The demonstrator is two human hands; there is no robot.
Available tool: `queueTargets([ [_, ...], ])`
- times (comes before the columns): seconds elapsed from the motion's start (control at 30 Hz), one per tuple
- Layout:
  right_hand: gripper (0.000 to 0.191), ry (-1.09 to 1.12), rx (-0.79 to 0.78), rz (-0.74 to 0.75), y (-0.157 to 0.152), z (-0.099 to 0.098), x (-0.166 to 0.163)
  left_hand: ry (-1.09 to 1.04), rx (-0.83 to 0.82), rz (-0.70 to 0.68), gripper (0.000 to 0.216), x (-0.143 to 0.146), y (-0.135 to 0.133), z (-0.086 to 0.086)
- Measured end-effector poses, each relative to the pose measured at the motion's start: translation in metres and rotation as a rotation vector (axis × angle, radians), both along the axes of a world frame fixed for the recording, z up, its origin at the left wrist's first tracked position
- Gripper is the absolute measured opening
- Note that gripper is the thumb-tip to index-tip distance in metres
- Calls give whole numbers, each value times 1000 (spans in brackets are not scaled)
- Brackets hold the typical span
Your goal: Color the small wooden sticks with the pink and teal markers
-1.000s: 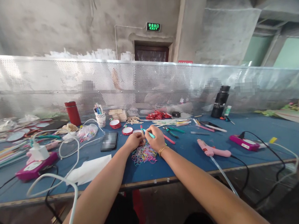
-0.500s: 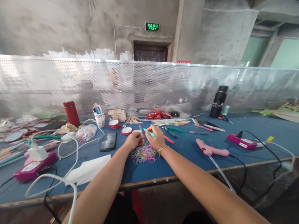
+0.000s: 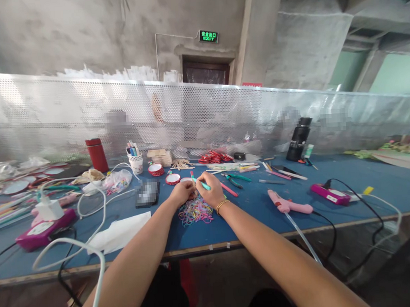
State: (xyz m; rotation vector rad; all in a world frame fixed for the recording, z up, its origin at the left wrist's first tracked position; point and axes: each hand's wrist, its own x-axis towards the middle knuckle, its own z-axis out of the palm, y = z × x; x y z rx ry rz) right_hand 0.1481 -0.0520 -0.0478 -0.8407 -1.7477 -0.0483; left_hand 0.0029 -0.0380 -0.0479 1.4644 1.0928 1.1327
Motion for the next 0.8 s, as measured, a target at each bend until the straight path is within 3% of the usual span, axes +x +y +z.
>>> queueTargets([
  [0.17,14,29,9,-67,1,0,0,28,8,2,30,0,-2,2],
  [0.8,12,9,-14,-17,-1,1,0,24,11,8,29,0,-3,2],
])
